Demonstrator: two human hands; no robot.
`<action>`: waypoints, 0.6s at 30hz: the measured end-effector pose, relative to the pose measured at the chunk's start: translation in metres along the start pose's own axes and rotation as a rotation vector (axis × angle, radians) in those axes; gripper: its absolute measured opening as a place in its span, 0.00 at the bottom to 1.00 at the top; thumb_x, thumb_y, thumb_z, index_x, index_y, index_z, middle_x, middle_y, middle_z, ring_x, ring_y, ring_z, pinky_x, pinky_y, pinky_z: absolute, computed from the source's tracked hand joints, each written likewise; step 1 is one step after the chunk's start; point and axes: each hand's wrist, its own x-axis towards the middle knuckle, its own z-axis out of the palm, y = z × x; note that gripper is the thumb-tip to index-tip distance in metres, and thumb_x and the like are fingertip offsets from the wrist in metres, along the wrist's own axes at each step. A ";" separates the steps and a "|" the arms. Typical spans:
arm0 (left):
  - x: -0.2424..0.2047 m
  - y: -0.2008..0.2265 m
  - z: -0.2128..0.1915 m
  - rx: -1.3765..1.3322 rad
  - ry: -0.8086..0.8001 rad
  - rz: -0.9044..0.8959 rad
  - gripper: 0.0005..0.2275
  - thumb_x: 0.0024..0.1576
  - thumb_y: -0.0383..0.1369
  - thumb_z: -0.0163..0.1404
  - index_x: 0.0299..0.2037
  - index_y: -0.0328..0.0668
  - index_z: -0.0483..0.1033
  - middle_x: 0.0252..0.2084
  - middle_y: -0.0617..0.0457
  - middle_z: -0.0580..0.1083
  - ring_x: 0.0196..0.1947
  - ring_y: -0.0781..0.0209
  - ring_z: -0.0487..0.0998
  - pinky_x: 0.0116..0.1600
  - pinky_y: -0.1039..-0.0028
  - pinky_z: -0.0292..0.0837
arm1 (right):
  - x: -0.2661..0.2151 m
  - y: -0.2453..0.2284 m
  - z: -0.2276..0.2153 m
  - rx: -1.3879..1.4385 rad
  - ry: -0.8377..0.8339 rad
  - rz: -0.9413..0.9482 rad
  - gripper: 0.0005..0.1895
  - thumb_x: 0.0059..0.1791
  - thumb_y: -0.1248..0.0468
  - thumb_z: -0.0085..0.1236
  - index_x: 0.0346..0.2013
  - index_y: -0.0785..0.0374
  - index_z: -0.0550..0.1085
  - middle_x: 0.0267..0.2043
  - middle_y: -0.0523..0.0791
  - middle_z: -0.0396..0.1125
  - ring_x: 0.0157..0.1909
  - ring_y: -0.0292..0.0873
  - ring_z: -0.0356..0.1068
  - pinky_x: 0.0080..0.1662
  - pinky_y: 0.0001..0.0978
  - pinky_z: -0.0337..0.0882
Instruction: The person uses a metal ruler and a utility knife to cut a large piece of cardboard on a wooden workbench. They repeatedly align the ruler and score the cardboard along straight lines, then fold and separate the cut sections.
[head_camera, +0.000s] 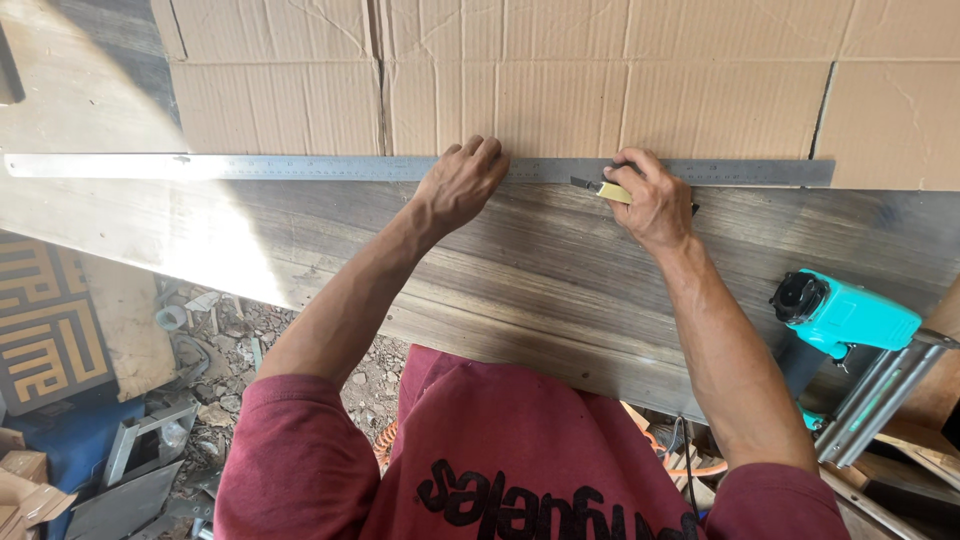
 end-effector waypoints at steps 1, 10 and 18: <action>0.002 -0.004 0.002 0.005 0.002 0.001 0.04 0.56 0.24 0.48 0.39 0.42 0.74 0.38 0.51 0.66 0.37 0.54 0.74 0.34 0.67 0.74 | 0.003 0.000 0.000 -0.001 0.005 -0.002 0.06 0.49 0.60 0.68 0.38 0.56 0.82 0.47 0.41 0.72 0.44 0.50 0.79 0.42 0.36 0.80; 0.002 0.004 -0.021 -0.024 -0.081 -0.013 0.05 0.58 0.23 0.48 0.38 0.43 0.75 0.39 0.51 0.67 0.39 0.55 0.74 0.35 0.68 0.75 | 0.006 -0.013 -0.012 0.047 0.005 0.036 0.03 0.51 0.62 0.67 0.36 0.58 0.81 0.46 0.42 0.72 0.45 0.51 0.79 0.41 0.39 0.80; 0.012 0.031 -0.007 -0.037 -0.153 0.008 0.08 0.58 0.28 0.44 0.44 0.46 0.75 0.49 0.52 0.63 0.47 0.54 0.68 0.40 0.66 0.73 | 0.009 -0.025 -0.022 0.201 -0.002 0.159 0.09 0.46 0.60 0.70 0.37 0.59 0.81 0.47 0.45 0.71 0.49 0.56 0.75 0.45 0.47 0.78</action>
